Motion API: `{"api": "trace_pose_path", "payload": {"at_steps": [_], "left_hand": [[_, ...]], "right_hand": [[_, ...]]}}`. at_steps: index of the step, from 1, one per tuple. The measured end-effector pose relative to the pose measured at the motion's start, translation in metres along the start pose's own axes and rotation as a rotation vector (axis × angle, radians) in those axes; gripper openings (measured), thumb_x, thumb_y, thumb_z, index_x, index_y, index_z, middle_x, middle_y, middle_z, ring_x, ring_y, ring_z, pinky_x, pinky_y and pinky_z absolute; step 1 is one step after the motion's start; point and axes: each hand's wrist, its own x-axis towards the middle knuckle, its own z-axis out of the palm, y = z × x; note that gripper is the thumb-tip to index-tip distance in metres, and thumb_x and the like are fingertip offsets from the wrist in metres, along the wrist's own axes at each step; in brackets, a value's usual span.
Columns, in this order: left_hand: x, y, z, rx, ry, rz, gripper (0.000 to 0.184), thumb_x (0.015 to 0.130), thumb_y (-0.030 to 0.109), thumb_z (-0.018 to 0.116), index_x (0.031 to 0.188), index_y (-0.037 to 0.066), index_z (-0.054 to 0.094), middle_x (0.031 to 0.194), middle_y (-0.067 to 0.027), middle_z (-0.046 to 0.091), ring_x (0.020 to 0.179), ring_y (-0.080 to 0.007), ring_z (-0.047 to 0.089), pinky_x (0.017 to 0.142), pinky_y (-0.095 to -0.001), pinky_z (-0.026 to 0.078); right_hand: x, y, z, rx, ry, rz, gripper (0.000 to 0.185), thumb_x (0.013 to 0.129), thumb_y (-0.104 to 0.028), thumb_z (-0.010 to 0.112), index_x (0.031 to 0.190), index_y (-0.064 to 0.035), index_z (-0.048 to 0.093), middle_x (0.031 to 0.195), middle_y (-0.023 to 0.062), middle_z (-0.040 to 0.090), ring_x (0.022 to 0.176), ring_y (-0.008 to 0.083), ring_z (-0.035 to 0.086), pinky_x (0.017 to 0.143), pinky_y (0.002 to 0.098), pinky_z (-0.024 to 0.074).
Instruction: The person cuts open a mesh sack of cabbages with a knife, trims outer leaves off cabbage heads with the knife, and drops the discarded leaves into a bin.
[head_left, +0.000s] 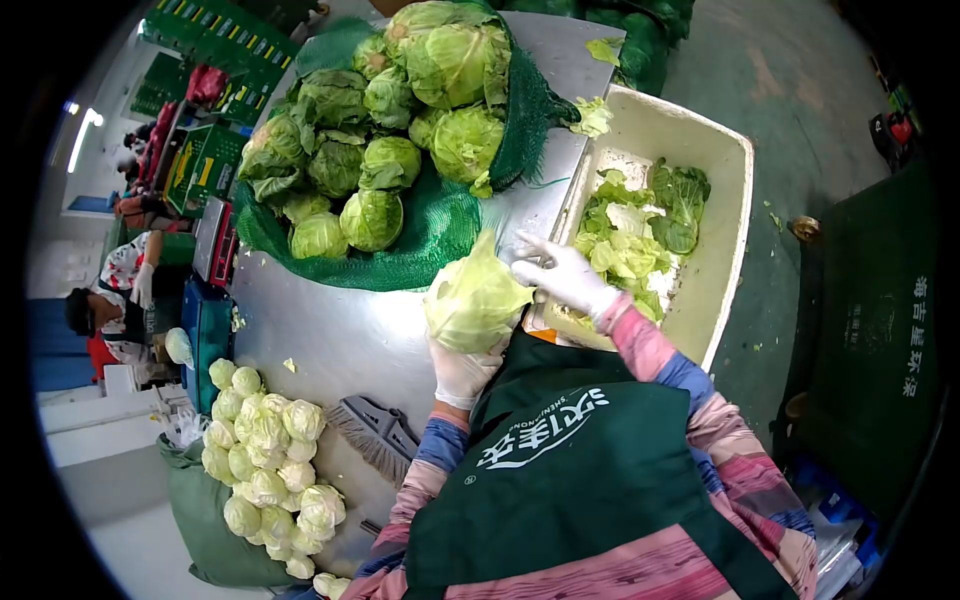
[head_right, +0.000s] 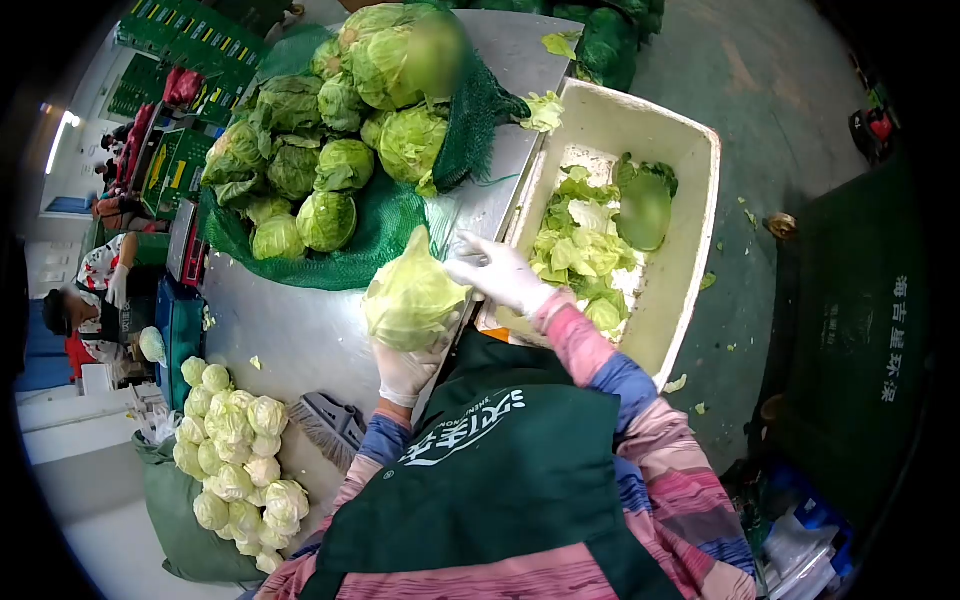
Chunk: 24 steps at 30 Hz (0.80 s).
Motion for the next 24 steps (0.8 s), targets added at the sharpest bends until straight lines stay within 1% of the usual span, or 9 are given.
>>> {"api": "trace_pose_path", "payload": {"at_steps": [6, 7, 9, 12, 17, 20, 22, 23, 24], "left_hand": [[0.0, -0.004, -0.004, 0.093, -0.022, -0.001, 0.085, 0.083, 0.071, 0.04, 0.144, 0.013, 0.032, 0.137, -0.0168, 0.045, 0.097, -0.035, 0.057, 0.053, -0.0269, 0.044], [-0.002, -0.006, -0.001, -0.046, -0.025, -0.015, 0.085, 0.083, 0.069, 0.044, 0.144, 0.012, 0.032, 0.138, -0.0178, 0.044, 0.1, -0.0348, 0.056, 0.055, -0.0276, 0.046], [-0.005, -0.001, 0.002, -0.177, -0.042, -0.02, 0.084, 0.082, 0.067, 0.047, 0.144, 0.011, 0.032, 0.139, -0.0188, 0.042, 0.102, -0.0347, 0.055, 0.057, -0.0282, 0.047], [-0.027, 0.015, -0.014, -0.304, -0.193, 0.17, 0.085, 0.082, 0.064, 0.05, 0.144, 0.008, 0.032, 0.139, -0.0214, 0.04, 0.11, -0.0377, 0.051, 0.062, -0.0304, 0.049], [-0.057, 0.115, -0.069, -0.345, -0.005, 0.766, 0.088, 0.082, 0.066, 0.052, 0.144, 0.006, 0.031, 0.141, -0.0247, 0.037, 0.119, -0.0402, 0.045, 0.083, -0.0365, 0.052], [-0.064, 0.157, -0.057, -0.47, -0.068, 0.906, 0.093, 0.084, 0.06, 0.057, 0.142, -0.005, 0.026, 0.143, -0.0216, 0.036, 0.127, -0.0368, 0.041, 0.101, -0.0391, 0.047], [-0.054, 0.171, -0.035, -0.292, 0.052, 0.971, 0.092, 0.088, 0.051, 0.059, 0.142, -0.01, 0.018, 0.144, -0.0238, 0.034, 0.131, -0.0349, 0.039, 0.108, -0.039, 0.04], [-0.028, 0.181, 0.011, 0.206, 0.005, 0.955, 0.085, 0.092, 0.045, 0.056, 0.144, -0.007, 0.013, 0.145, -0.0255, 0.032, 0.134, -0.0358, 0.036, 0.111, -0.0411, 0.036], [-0.026, 0.183, 0.019, 0.124, 0.081, 0.959, 0.078, 0.095, 0.039, 0.053, 0.144, -0.006, 0.012, 0.144, -0.0282, 0.031, 0.135, -0.0363, 0.035, 0.112, -0.0429, 0.034]], "right_hand": [[0.014, 0.027, -0.002, -0.117, 0.082, 0.129, 0.038, 0.081, -0.032, 0.071, 0.1, 0.001, 0.068, 0.087, 0.0087, 0.068, 0.076, 0.0143, 0.063, 0.073, 0.0289, 0.0501], [0.012, 0.029, -0.009, -0.147, 0.073, 0.352, 0.036, 0.081, -0.03, 0.07, 0.1, 0.0003, 0.068, 0.082, 0.0089, 0.069, 0.071, 0.0162, 0.064, 0.069, 0.028, 0.0512], [-0.002, 0.108, -0.026, -0.105, 0.202, 0.229, 0.031, 0.081, -0.027, 0.069, 0.098, -0.0004, 0.069, 0.08, 0.0087, 0.07, 0.065, 0.0168, 0.064, 0.063, 0.0285, 0.051], [-0.038, 0.084, -0.045, -0.211, 0.193, 0.364, 0.031, 0.082, -0.03, 0.07, 0.093, -0.0005, 0.068, 0.068, 0.0077, 0.063, 0.052, 0.0114, 0.054, 0.048, 0.0276, 0.0435], [-0.054, 0.118, -0.077, -0.195, 0.208, 0.451, 0.04, 0.081, -0.025, 0.073, 0.107, 0.0038, 0.061, 0.079, 0.009, 0.066, 0.048, 0.0103, 0.055, 0.04, 0.0242, 0.0388], [-0.057, 0.098, -0.079, -0.245, 0.165, 0.522, 0.039, 0.079, -0.022, 0.071, 0.107, 0.0043, 0.06, 0.083, 0.0114, 0.066, 0.058, 0.0171, 0.061, 0.048, 0.03, 0.0456], [-0.059, 0.125, -0.078, -0.51, 0.085, 0.394, 0.038, 0.079, -0.019, 0.069, 0.107, 0.0049, 0.06, 0.086, 0.0145, 0.065, 0.067, 0.0236, 0.062, 0.057, 0.0333, 0.0481], [-0.053, 0.134, -0.077, -0.775, -0.001, 0.253, 0.037, 0.078, -0.017, 0.067, 0.106, 0.0054, 0.06, 0.09, 0.0176, 0.065, 0.075, 0.0301, 0.064, 0.067, 0.0366, 0.0506], [-0.058, 0.133, -0.069, -0.775, -0.002, 0.253, 0.037, 0.078, -0.017, 0.067, 0.106, 0.0054, 0.06, 0.09, 0.0176, 0.065, 0.075, 0.0301, 0.064, 0.067, 0.0366, 0.0506]]}}
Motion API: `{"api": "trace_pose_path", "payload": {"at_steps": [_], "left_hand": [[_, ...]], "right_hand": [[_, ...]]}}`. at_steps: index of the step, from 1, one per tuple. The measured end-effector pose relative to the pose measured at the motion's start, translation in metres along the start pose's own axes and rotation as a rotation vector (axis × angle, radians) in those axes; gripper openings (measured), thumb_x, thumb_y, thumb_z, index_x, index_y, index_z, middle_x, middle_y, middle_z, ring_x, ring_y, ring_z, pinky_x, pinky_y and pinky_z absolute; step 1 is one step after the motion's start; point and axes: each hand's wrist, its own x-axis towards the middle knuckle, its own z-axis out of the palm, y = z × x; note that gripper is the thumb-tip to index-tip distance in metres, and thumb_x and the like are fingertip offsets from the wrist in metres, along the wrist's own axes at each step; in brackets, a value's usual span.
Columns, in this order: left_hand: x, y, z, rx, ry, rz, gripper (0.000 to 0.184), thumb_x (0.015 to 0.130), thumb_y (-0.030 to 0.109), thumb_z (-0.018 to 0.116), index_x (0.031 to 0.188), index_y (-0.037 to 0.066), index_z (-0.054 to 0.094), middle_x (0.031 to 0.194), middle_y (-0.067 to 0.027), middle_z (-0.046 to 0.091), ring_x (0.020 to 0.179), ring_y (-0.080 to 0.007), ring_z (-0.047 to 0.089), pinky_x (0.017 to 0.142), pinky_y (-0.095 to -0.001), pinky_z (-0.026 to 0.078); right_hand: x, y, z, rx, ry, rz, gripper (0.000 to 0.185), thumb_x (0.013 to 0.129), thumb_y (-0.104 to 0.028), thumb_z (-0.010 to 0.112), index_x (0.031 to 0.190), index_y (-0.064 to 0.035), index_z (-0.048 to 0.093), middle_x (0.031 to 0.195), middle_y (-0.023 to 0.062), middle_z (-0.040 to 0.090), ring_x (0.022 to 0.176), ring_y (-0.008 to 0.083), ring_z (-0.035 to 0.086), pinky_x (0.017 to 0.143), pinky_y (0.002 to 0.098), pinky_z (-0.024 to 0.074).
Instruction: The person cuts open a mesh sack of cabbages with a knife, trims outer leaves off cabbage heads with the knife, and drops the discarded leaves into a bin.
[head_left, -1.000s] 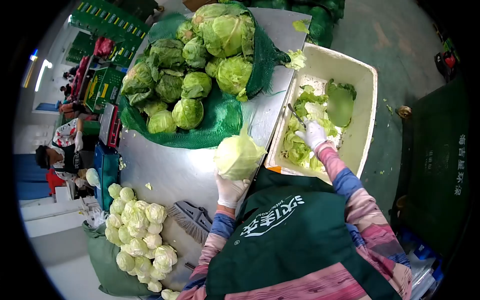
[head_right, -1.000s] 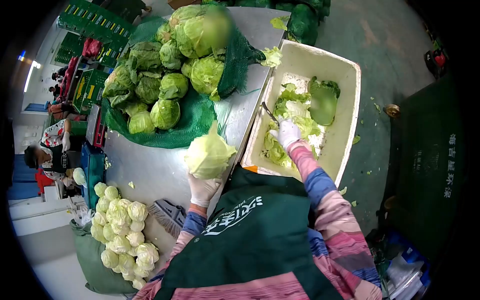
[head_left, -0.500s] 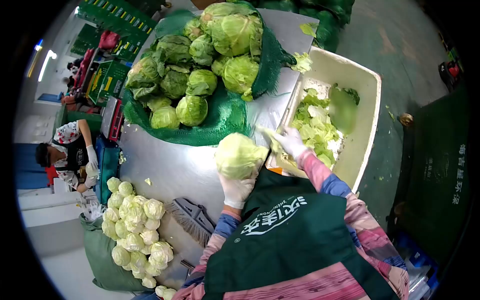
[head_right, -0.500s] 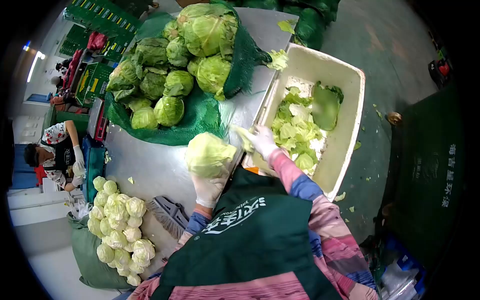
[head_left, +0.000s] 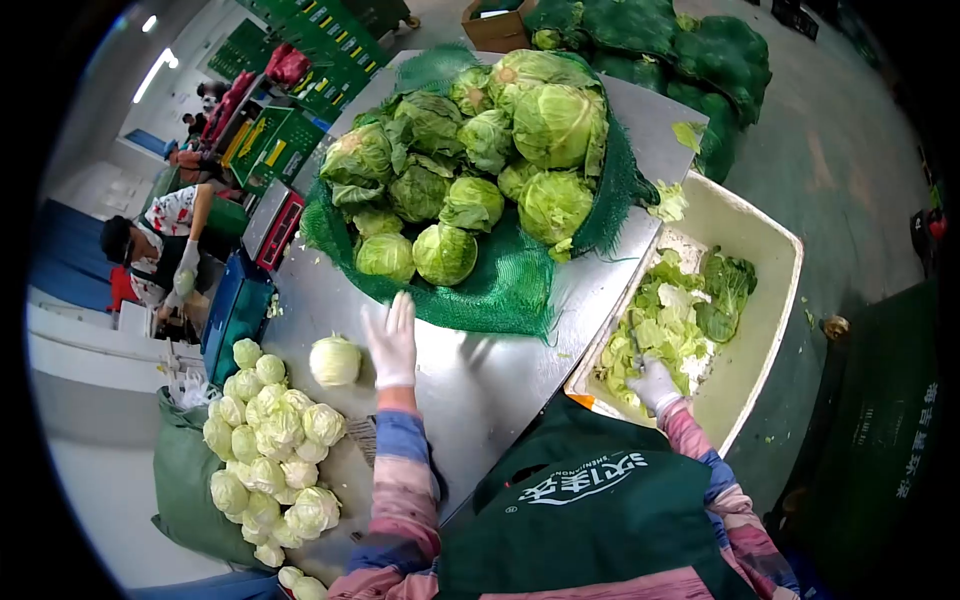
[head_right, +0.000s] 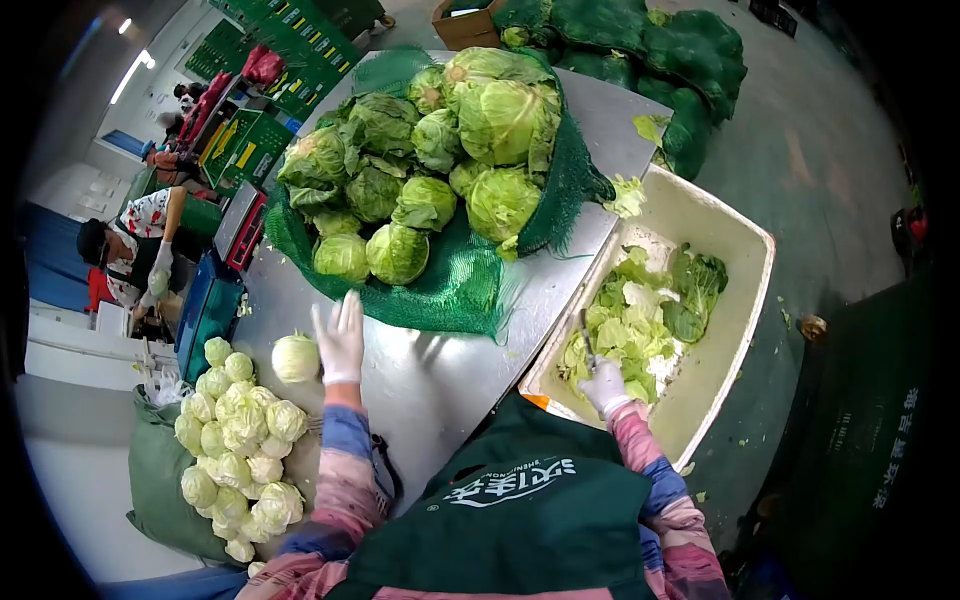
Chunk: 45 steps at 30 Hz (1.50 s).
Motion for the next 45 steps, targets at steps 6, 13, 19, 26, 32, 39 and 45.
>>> {"api": "trace_pose_path", "payload": {"at_steps": [6, 13, 19, 26, 32, 39, 45], "left_hand": [[0.123, -0.06, 0.047, 1.56, 0.131, 0.317, 0.107, 0.064, 0.043, 0.085, 0.14, -0.007, 0.03, 0.135, -0.0239, 0.047, 0.124, -0.0342, 0.048, 0.105, -0.0367, 0.037], [0.109, -0.075, 0.054, 1.678, 0.294, 0.226, 0.105, 0.053, 0.048, 0.088, 0.13, -0.004, 0.041, 0.129, -0.0242, 0.051, 0.12, -0.0344, 0.05, 0.101, -0.0393, 0.04], [0.01, -0.1, 0.053, 1.435, -0.169, 0.459, 0.096, 0.056, 0.033, 0.09, 0.131, 0.001, 0.038, 0.127, -0.0175, 0.044, 0.118, -0.0305, 0.045, 0.102, -0.0381, 0.038], [-0.102, -0.17, 0.042, 1.461, -0.595, 0.218, 0.114, 0.051, 0.029, 0.092, 0.139, -0.004, 0.027, 0.129, -0.0228, 0.04, 0.12, -0.0351, 0.044, 0.104, -0.0405, 0.038], [-0.105, -0.179, 0.041, 1.619, -0.681, 0.342, 0.116, 0.047, 0.029, 0.092, 0.137, -0.007, 0.028, 0.13, -0.0251, 0.037, 0.122, -0.0391, 0.04, 0.106, -0.0427, 0.035], [-0.105, -0.179, 0.044, 1.682, -0.708, 0.292, 0.113, 0.052, 0.029, 0.091, 0.138, -0.003, 0.026, 0.131, -0.0216, 0.034, 0.124, -0.0362, 0.038, 0.107, -0.0412, 0.033], [-0.102, -0.176, 0.039, 1.645, -0.705, 0.28, 0.112, 0.053, 0.031, 0.091, 0.137, -0.005, 0.026, 0.13, -0.0215, 0.035, 0.123, -0.0365, 0.038, 0.107, -0.0412, 0.033]], "right_hand": [[-0.004, -0.053, 0.003, 0.158, 0.212, -0.352, 0.047, 0.078, -0.014, 0.063, 0.12, 0.004, 0.056, 0.095, 0.0259, 0.062, 0.087, 0.0397, 0.061, 0.081, 0.0411, 0.0487], [-0.021, -0.061, -0.031, 0.17, 0.189, -0.151, 0.036, 0.083, -0.018, 0.062, 0.117, -0.0051, 0.06, 0.085, 0.0216, 0.065, 0.078, 0.0382, 0.064, 0.072, 0.0406, 0.0513], [-0.014, -0.089, -0.04, 0.084, 0.229, -0.141, 0.032, 0.085, -0.026, 0.064, 0.11, -0.0064, 0.06, 0.087, 0.0215, 0.066, 0.079, 0.0402, 0.063, 0.07, 0.045, 0.0506], [-0.007, -0.115, -0.049, -0.029, 0.176, -0.219, 0.02, 0.087, -0.022, 0.057, 0.104, -0.01, 0.056, 0.082, 0.0183, 0.065, 0.074, 0.0375, 0.063, 0.064, 0.0471, 0.0497], [-0.021, -0.091, -0.038, -0.149, 0.167, -0.344, 0.024, 0.087, -0.022, 0.056, 0.107, -0.0075, 0.056, 0.084, 0.0148, 0.066, 0.07, 0.0336, 0.065, 0.06, 0.0433, 0.0518], [-0.011, -0.09, -0.03, -0.262, 0.153, -0.293, 0.018, 0.085, -0.016, 0.054, 0.098, -0.0037, 0.052, 0.073, 0.0162, 0.064, 0.062, 0.0353, 0.064, 0.054, 0.0459, 0.0507], [-0.002, -0.09, -0.028, -0.373, 0.076, -0.269, 0.02, 0.086, -0.016, 0.053, 0.1, -0.0021, 0.054, 0.07, 0.0162, 0.065, 0.061, 0.0341, 0.064, 0.053, 0.0459, 0.0509]]}}
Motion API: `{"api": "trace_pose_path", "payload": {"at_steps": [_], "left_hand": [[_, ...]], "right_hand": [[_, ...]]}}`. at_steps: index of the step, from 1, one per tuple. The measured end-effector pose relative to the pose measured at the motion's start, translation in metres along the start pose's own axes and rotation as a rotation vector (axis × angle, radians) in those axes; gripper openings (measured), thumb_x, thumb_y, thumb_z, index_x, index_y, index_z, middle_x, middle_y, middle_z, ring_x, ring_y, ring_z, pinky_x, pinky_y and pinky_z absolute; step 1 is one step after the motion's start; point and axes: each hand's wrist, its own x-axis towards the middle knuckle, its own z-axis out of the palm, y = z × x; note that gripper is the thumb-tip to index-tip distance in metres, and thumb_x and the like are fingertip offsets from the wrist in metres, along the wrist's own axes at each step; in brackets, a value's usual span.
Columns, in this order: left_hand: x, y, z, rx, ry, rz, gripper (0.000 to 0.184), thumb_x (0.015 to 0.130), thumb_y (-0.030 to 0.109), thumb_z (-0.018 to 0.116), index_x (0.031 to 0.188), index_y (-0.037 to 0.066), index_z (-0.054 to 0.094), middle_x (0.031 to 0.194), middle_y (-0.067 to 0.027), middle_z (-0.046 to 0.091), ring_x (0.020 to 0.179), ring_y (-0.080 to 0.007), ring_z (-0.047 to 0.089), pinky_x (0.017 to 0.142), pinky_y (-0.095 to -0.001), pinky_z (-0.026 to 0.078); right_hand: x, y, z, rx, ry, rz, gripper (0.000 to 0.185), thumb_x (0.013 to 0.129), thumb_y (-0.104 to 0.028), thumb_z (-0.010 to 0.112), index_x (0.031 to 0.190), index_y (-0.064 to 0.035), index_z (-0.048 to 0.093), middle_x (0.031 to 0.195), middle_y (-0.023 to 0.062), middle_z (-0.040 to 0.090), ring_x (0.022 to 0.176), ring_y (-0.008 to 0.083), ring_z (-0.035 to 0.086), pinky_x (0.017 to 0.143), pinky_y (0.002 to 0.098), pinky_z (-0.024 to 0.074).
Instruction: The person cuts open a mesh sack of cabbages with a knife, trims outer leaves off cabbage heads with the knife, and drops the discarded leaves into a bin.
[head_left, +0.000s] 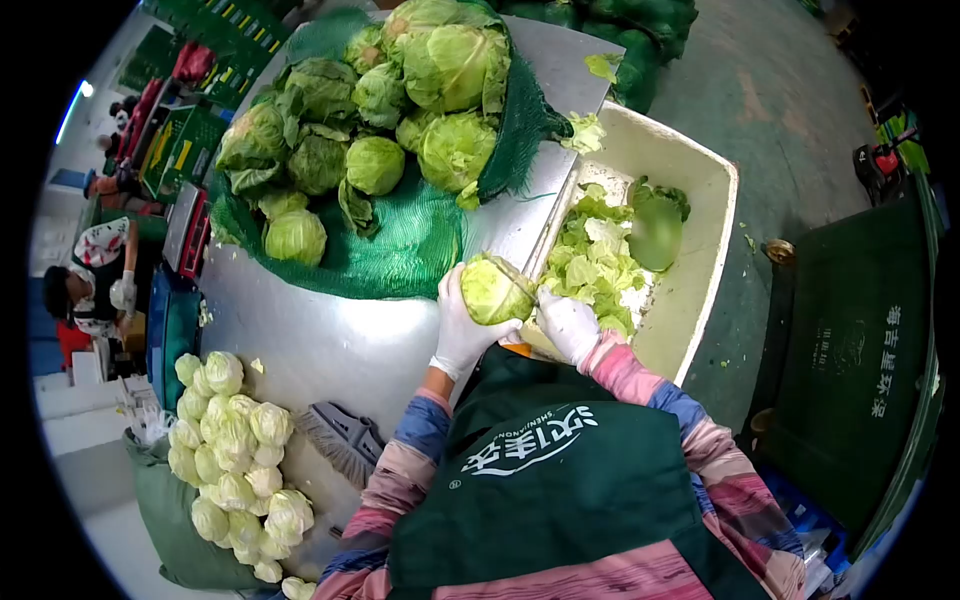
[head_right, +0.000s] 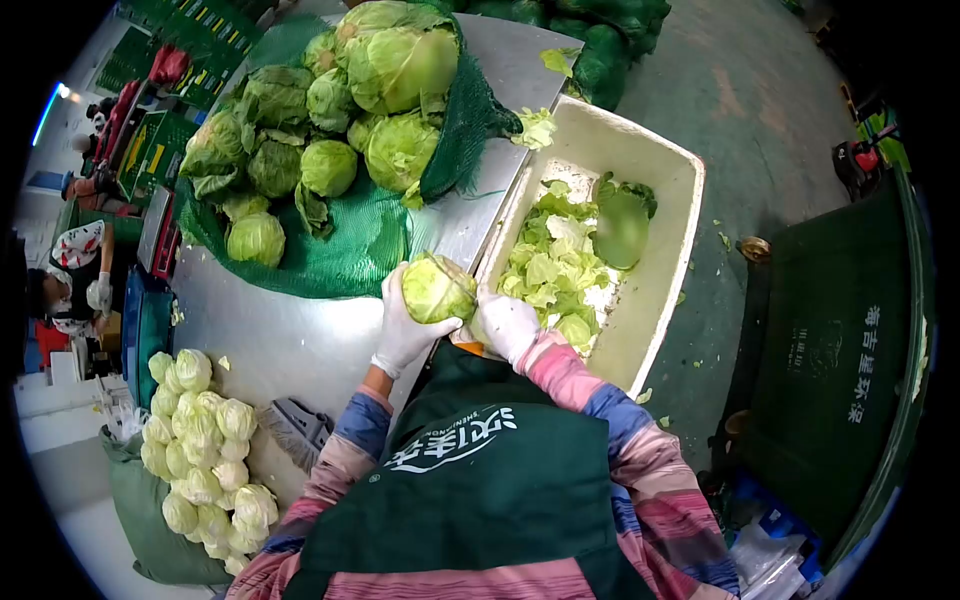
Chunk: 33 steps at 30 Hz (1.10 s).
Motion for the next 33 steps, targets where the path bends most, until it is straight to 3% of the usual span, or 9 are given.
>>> {"api": "trace_pose_path", "payload": {"at_steps": [6, 12, 15, 17, 18, 22, 26, 29, 33], "left_hand": [[0.005, 0.001, 0.008, 0.015, 0.086, -0.018, 0.112, 0.051, 0.035, 0.09, 0.136, -0.005, 0.029, 0.13, -0.0234, 0.036, 0.121, -0.0399, 0.039, 0.106, -0.0432, 0.034], [-0.038, -0.004, 0.0, -0.03, 0.084, 0.079, 0.117, 0.053, 0.033, 0.089, 0.142, -0.001, 0.023, 0.135, -0.0228, 0.034, 0.127, -0.0401, 0.034, 0.108, -0.0469, 0.031], [-0.061, -0.026, -0.018, -0.043, 0.035, -0.109, 0.118, 0.056, 0.032, 0.089, 0.144, -0.002, 0.019, 0.137, -0.0223, 0.033, 0.13, -0.038, 0.032, 0.111, -0.0435, 0.029], [-0.067, -0.021, -0.027, -0.546, -0.077, -0.443, 0.106, 0.069, 0.032, 0.081, 0.147, 0.007, 0.013, 0.138, -0.019, 0.034, 0.122, -0.0363, 0.043, 0.096, -0.0503, 0.042], [-0.067, 0.008, -0.039, -0.861, -0.07, -0.718, 0.097, 0.077, 0.031, 0.076, 0.147, 0.012, 0.011, 0.138, -0.0168, 0.035, 0.117, -0.0352, 0.049, 0.086, -0.0541, 0.05], [-0.057, 0.013, -0.029, -1.01, 0.128, -0.88, 0.079, 0.08, 0.029, 0.073, 0.139, 0.017, 0.022, 0.132, -0.0133, 0.042, 0.108, -0.0332, 0.056, 0.07, -0.0495, 0.055], [-0.058, 0.006, -0.02, -0.916, 0.107, -0.836, 0.082, 0.079, 0.027, 0.075, 0.14, 0.014, 0.021, 0.129, -0.0147, 0.043, 0.107, -0.0327, 0.056, 0.069, -0.0491, 0.055], [-0.058, 0.004, -0.019, -0.908, 0.133, -0.827, 0.085, 0.077, 0.026, 0.077, 0.139, 0.009, 0.021, 0.127, -0.0161, 0.045, 0.107, -0.0322, 0.057, 0.069, -0.047, 0.056], [-0.055, 0.011, -0.023, -0.84, 0.177, -0.795, 0.087, 0.074, 0.026, 0.079, 0.138, 0.005, 0.024, 0.127, -0.0174, 0.046, 0.107, -0.0304, 0.057, 0.073, -0.0423, 0.057]], "right_hand": [[0.023, -0.009, -0.026, 0.004, -0.247, 0.157, 0.033, 0.092, -0.011, 0.035, 0.117, 0.0043, 0.05, 0.089, 0.0258, 0.067, 0.082, 0.0384, 0.067, 0.072, 0.047, 0.0529], [0.011, 0.0, -0.009, 0.259, -0.357, 0.252, 0.045, 0.091, -0.02, 0.042, 0.129, 0.0052, 0.044, 0.104, 0.0262, 0.064, 0.09, 0.0364, 0.066, 0.08, 0.0441, 0.0515], [0.01, 0.007, 0.026, 0.58, -0.172, 0.175, 0.061, 0.085, -0.024, 0.054, 0.139, 0.0003, 0.037, 0.093, 0.0198, 0.068, 0.075, 0.0317, 0.067, 0.069, 0.0415, 0.0524], [0.005, -0.027, 0.002, 0.817, -0.201, 0.224, 0.06, 0.084, -0.022, 0.054, 0.138, -0.001, 0.039, 0.084, 0.0164, 0.066, 0.065, 0.0268, 0.064, 0.061, 0.0378, 0.0519], [0.01, -0.014, 0.044, 0.696, 0.032, -0.01, 0.058, 0.085, -0.025, 0.057, 0.137, -0.0019, 0.043, 0.075, 0.0112, 0.062, 0.057, 0.0202, 0.06, 0.053, 0.0332, 0.0486], [0.002, -0.059, -0.024, 1.171, -0.337, 0.36, 0.049, 0.085, -0.027, 0.065, 0.124, 0.0012, 0.055, 0.07, 0.0112, 0.063, 0.06, 0.0195, 0.06, 0.061, 0.0357, 0.0483], [0.015, -0.047, 0.022, 0.834, 0.185, 0.269, 0.032, 0.082, -0.033, 0.068, 0.086, -0.001, 0.069, 0.066, 0.013, 0.064, 0.062, 0.0252, 0.063, 0.062, 0.0402, 0.048], [0.017, -0.025, 0.029, 0.476, 0.173, 0.215, 0.041, 0.084, -0.043, 0.061, 0.089, -0.0031, 0.065, 0.078, 0.0202, 0.066, 0.073, 0.0369, 0.064, 0.066, 0.0431, 0.0499], [0.027, 0.058, 0.035, 0.444, 0.012, 0.571, 0.035, 0.085, -0.037, 0.061, 0.092, -0.0037, 0.068, 0.08, 0.0184, 0.068, 0.075, 0.0348, 0.066, 0.069, 0.0429, 0.0514]]}}
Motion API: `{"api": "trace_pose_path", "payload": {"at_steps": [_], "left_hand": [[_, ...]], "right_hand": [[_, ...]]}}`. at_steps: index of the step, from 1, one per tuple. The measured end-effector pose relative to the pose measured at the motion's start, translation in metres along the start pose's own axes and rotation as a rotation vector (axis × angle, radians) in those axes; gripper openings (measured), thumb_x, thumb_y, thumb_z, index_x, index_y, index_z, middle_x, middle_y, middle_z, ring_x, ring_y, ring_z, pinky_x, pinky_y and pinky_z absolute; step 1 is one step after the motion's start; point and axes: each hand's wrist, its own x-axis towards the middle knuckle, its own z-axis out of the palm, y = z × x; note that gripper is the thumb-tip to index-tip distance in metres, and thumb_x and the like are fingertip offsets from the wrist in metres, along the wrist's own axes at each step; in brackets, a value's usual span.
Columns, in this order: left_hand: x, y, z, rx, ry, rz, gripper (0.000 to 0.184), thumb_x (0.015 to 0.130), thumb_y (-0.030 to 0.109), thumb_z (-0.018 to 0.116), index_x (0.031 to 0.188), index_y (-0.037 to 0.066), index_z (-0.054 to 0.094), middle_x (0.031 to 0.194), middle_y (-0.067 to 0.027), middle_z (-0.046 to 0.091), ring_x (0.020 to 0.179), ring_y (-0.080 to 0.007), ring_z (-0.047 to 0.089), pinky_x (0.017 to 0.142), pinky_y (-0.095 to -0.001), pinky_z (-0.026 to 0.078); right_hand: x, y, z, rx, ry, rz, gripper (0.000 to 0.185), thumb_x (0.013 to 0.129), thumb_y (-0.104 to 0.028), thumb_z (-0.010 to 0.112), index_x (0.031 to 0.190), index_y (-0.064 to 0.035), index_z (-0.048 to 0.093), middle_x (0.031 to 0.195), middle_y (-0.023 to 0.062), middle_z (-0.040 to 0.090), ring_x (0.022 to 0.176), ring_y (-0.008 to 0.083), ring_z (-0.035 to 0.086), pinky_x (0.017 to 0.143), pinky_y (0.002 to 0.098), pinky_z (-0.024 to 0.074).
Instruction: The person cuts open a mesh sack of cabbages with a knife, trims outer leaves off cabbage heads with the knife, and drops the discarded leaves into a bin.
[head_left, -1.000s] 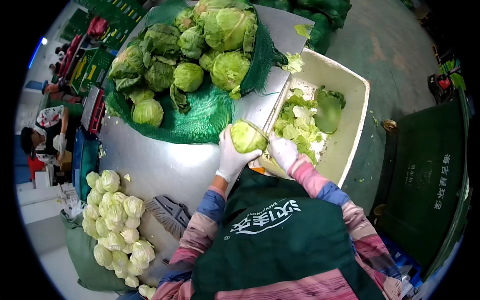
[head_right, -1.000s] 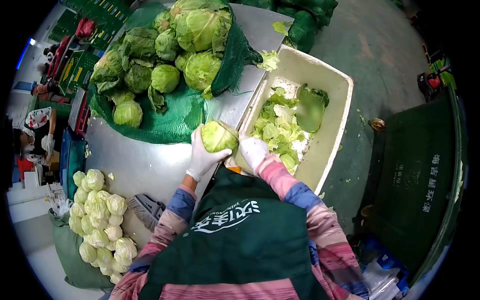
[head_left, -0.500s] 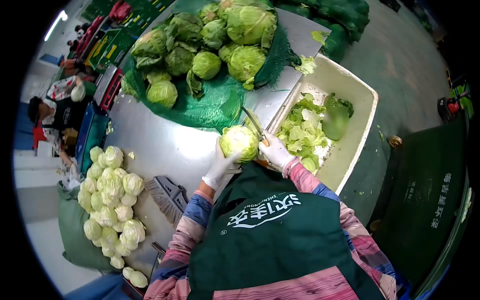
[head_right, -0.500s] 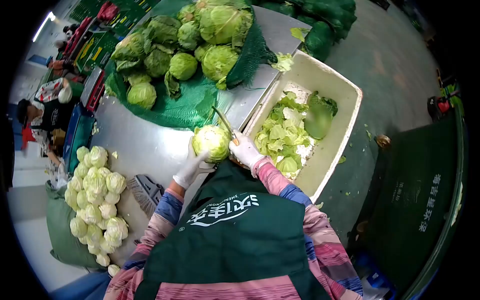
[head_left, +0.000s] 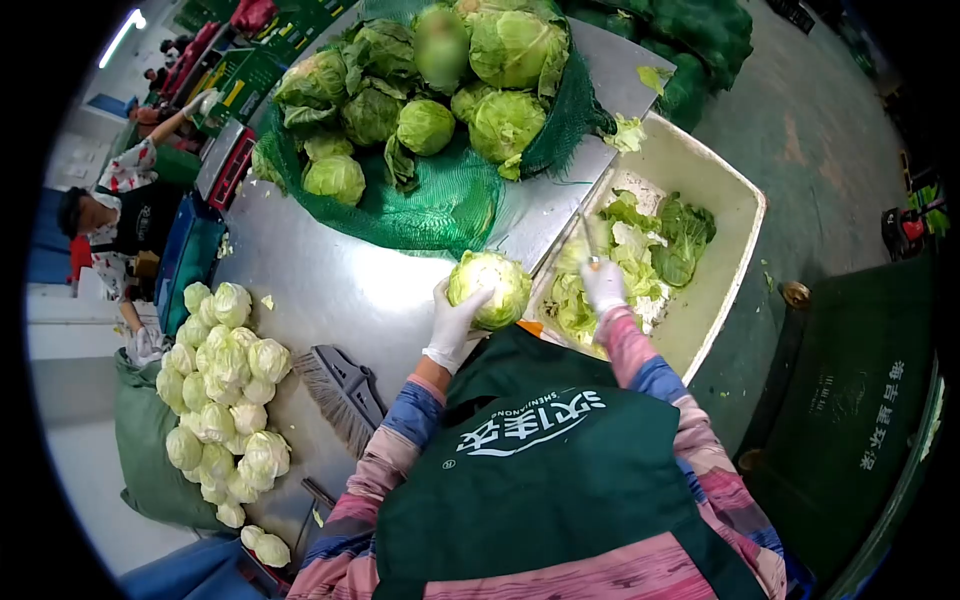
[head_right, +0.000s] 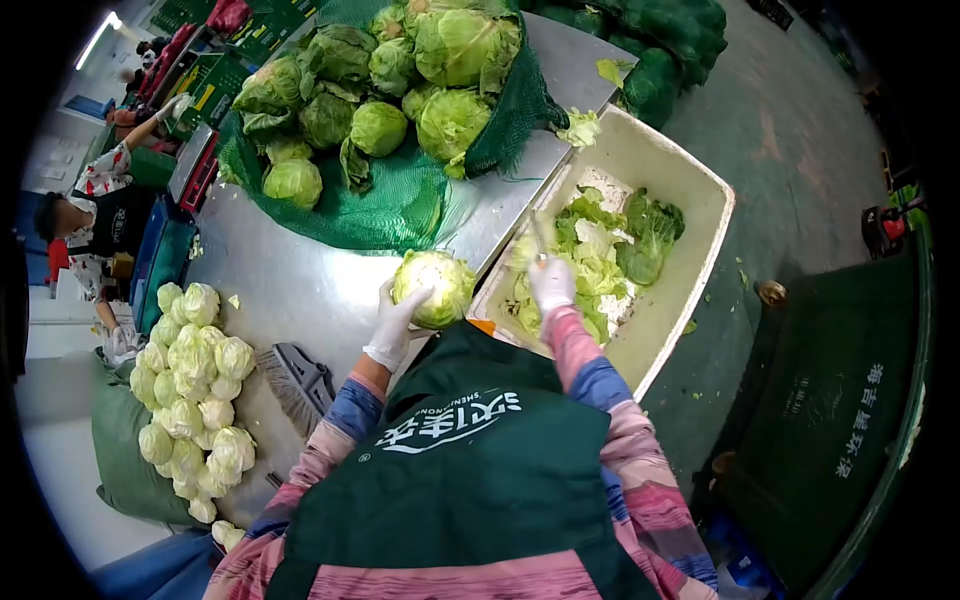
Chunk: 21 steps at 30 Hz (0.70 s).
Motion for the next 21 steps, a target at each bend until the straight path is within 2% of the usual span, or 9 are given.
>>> {"api": "trace_pose_path", "payload": {"at_steps": [1, 2, 4, 5, 7, 8, 10, 14, 21], "left_hand": [[0.001, -0.001, -0.002, -0.007, -0.009, 0.009, 0.088, 0.073, 0.026, 0.08, 0.138, 0.004, 0.025, 0.127, -0.0173, 0.046, 0.107, -0.0297, 0.057, 0.076, -0.0396, 0.056], [0.005, -0.003, -0.004, 0.004, -0.013, 0.003, 0.088, 0.073, 0.026, 0.08, 0.138, 0.004, 0.025, 0.127, -0.0173, 0.046, 0.107, -0.0297, 0.057, 0.076, -0.0396, 0.056], [0.02, -0.009, 0.001, 0.001, -0.098, 0.118, 0.097, 0.068, 0.028, 0.084, 0.14, 0.002, 0.024, 0.129, -0.0194, 0.044, 0.113, -0.0312, 0.053, 0.088, -0.0402, 0.052], [0.027, -0.013, 0.004, -0.002, -0.132, 0.155, 0.1, 0.066, 0.029, 0.085, 0.14, 0.001, 0.023, 0.13, -0.0201, 0.043, 0.115, -0.0316, 0.052, 0.092, -0.0404, 0.05], [0.034, -0.016, 0.005, 0.785, -0.079, 0.642, 0.114, 0.057, 0.032, 0.089, 0.143, -0.001, 0.02, 0.133, -0.0224, 0.04, 0.124, -0.0342, 0.043, 0.105, -0.0404, 0.038], [0.037, -0.017, 0.01, 0.791, -0.096, 0.645, 0.114, 0.057, 0.032, 0.089, 0.143, -0.001, 0.02, 0.133, -0.0224, 0.04, 0.124, -0.0342, 0.043, 0.105, -0.0404, 0.038], [0.039, -0.005, 0.027, 0.652, -0.272, 0.585, 0.122, 0.051, 0.036, 0.091, 0.143, -0.002, 0.02, 0.135, -0.0253, 0.037, 0.129, -0.0365, 0.036, 0.109, -0.0421, 0.031], [0.045, 0.003, 0.032, 0.804, -0.209, 0.567, 0.119, 0.053, 0.037, 0.09, 0.142, -0.002, 0.022, 0.13, -0.0278, 0.038, 0.123, -0.0399, 0.04, 0.105, -0.0422, 0.035], [0.057, -0.003, 0.025, 0.767, -0.284, 0.538, 0.118, 0.056, 0.034, 0.09, 0.142, -0.001, 0.018, 0.129, -0.0269, 0.037, 0.121, -0.0392, 0.04, 0.105, -0.0439, 0.035]], "right_hand": [[0.0, 0.0, -0.015, -0.127, 0.006, -0.002, 0.039, 0.086, -0.038, 0.061, 0.099, -0.0026, 0.067, 0.081, 0.0185, 0.068, 0.076, 0.0351, 0.066, 0.07, 0.0429, 0.0518], [-0.009, 0.002, -0.022, -0.16, 0.128, -0.161, 0.042, 0.087, -0.037, 0.061, 0.111, -0.0029, 0.062, 0.08, 0.0193, 0.067, 0.076, 0.0362, 0.066, 0.07, 0.044, 0.0516], [-0.024, -0.012, -0.028, -0.076, 0.115, -0.245, 0.043, 0.088, -0.034, 0.06, 0.12, -0.0058, 0.056, 0.082, 0.0191, 0.068, 0.08, 0.0371, 0.066, 0.072, 0.045, 0.0513], [-0.031, -0.016, -0.024, 0.023, 0.091, -0.35, 0.038, 0.089, -0.031, 0.058, 0.117, -0.0068, 0.056, 0.084, 0.0189, 0.067, 0.081, 0.0378, 0.065, 0.072, 0.046, 0.051], [-0.048, -0.023, -0.012, -0.068, 0.036, -0.536, 0.032, 0.088, -0.028, 0.058, 0.111, -0.0057, 0.056, 0.085, 0.019, 0.067, 0.075, 0.0389, 0.064, 0.066, 0.0472, 0.051], [-0.055, -0.025, -0.008, -0.14, 0.02, -0.624, 0.03, 0.087, -0.027, 0.057, 0.108, -0.0052, 0.056, 0.084, 0.0192, 0.066, 0.072, 0.0388, 0.064, 0.064, 0.0475, 0.051], [-0.06, -0.019, -0.006, -0.165, 0.075, -0.606, 0.027, 0.087, -0.026, 0.057, 0.104, -0.0049, 0.056, 0.084, 0.019, 0.066, 0.071, 0.0382, 0.064, 0.063, 0.0474, 0.0511], [-0.08, -0.018, -0.015, -0.188, 0.107, -0.61, 0.015, 0.083, -0.018, 0.059, 0.093, -0.007, 0.055, 0.079, 0.015, 0.065, 0.07, 0.0363, 0.064, 0.061, 0.0461, 0.0504], [-0.09, -0.027, -0.009, -0.16, 0.009, -0.538, 0.02, 0.085, -0.021, 0.056, 0.091, -0.002, 0.055, 0.07, 0.02, 0.063, 0.064, 0.0384, 0.063, 0.059, 0.0474, 0.0504]]}}
